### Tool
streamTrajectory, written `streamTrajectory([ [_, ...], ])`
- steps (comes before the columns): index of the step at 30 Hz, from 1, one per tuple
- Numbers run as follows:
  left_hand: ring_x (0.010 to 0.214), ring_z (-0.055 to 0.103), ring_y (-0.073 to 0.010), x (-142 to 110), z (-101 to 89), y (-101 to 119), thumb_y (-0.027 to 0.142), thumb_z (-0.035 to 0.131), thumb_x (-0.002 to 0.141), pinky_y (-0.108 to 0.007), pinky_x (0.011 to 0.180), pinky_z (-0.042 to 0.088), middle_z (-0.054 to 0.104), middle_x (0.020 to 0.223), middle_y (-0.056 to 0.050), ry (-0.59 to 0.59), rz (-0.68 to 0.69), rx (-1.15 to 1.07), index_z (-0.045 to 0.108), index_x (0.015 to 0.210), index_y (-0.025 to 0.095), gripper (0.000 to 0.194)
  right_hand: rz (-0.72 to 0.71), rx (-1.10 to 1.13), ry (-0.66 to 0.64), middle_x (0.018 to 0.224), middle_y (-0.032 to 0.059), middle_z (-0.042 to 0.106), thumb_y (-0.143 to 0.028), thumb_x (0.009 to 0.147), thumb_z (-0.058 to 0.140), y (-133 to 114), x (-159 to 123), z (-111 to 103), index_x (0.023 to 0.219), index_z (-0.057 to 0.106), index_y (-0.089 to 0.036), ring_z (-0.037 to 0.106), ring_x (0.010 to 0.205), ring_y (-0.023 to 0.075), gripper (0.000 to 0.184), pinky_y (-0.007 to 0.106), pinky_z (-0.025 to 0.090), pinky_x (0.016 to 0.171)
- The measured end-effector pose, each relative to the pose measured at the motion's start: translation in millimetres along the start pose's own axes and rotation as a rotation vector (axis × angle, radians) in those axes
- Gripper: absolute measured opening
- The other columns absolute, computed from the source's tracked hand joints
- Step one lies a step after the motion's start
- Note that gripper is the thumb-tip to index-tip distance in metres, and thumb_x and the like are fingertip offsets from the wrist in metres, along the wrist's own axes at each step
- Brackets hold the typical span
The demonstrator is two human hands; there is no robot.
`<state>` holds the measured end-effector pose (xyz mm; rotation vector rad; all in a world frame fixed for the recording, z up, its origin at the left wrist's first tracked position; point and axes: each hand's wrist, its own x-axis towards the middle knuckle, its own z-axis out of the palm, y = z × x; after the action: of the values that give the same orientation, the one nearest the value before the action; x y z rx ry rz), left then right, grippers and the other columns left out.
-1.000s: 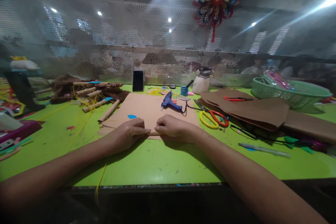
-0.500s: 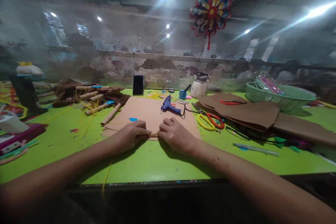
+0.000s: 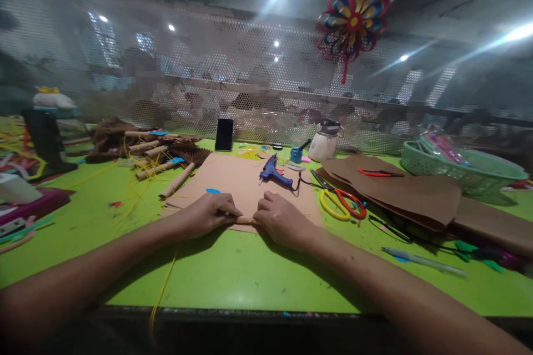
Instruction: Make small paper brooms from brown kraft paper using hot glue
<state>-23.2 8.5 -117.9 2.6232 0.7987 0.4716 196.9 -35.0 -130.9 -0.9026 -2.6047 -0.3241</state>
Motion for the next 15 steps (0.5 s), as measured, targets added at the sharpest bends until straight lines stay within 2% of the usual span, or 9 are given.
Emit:
streamTrajectory([
  [5, 0.073, 0.054, -0.0143, 3.0, -2.8, 0.3, 0.025, 0.055, 0.079, -0.023, 0.065, 0.038, 0.062, 0.076, -0.003, -0.036, -0.068, -0.068, 0.071, 0.091, 0.020, 0.020, 0.073, 0.040, -0.007, 0.072, 0.0062, 0.051, -0.023, 0.091, 0.043, -2.9, -1.2, -3.1, 0.076, 0.059, -0.014, 0.042, 0.074, 0.0161, 0.024, 0.027, 0.034, 0.061],
  [8, 0.073, 0.053, -0.0147, 2.3, -2.0, 1.2, 0.026, 0.055, 0.080, -0.024, 0.064, 0.038, 0.061, 0.077, -0.004, -0.034, -0.079, -0.058, 0.071, 0.092, 0.020, 0.021, 0.091, 0.048, 0.013, 0.077, 0.0069, 0.054, -0.025, 0.090, 0.045, -5.7, -1.7, -3.3, 0.080, 0.061, -0.015, 0.043, 0.077, 0.0167, 0.022, 0.028, 0.034, 0.064],
  [11, 0.074, 0.053, -0.0147, 1.6, -1.4, 2.7, 0.025, 0.054, 0.080, -0.024, 0.065, 0.038, 0.060, 0.077, -0.004, -0.022, -0.081, -0.053, 0.071, 0.091, 0.019, 0.021, 0.099, 0.037, 0.070, 0.082, 0.0080, 0.056, -0.030, 0.087, 0.052, -6.6, 0.6, -0.9, 0.077, 0.062, -0.015, 0.041, 0.083, 0.0186, 0.021, 0.031, 0.034, 0.070],
  [15, 0.072, 0.053, -0.0137, 2.0, -1.4, 2.9, 0.027, 0.054, 0.081, -0.024, 0.064, 0.038, 0.060, 0.075, -0.004, -0.017, -0.073, -0.050, 0.071, 0.090, 0.019, 0.021, 0.054, -0.023, 0.091, 0.075, 0.0069, 0.054, -0.027, 0.086, 0.052, -5.8, 3.5, 5.6, 0.069, 0.060, -0.015, 0.039, 0.080, 0.0184, 0.022, 0.033, 0.032, 0.070],
])
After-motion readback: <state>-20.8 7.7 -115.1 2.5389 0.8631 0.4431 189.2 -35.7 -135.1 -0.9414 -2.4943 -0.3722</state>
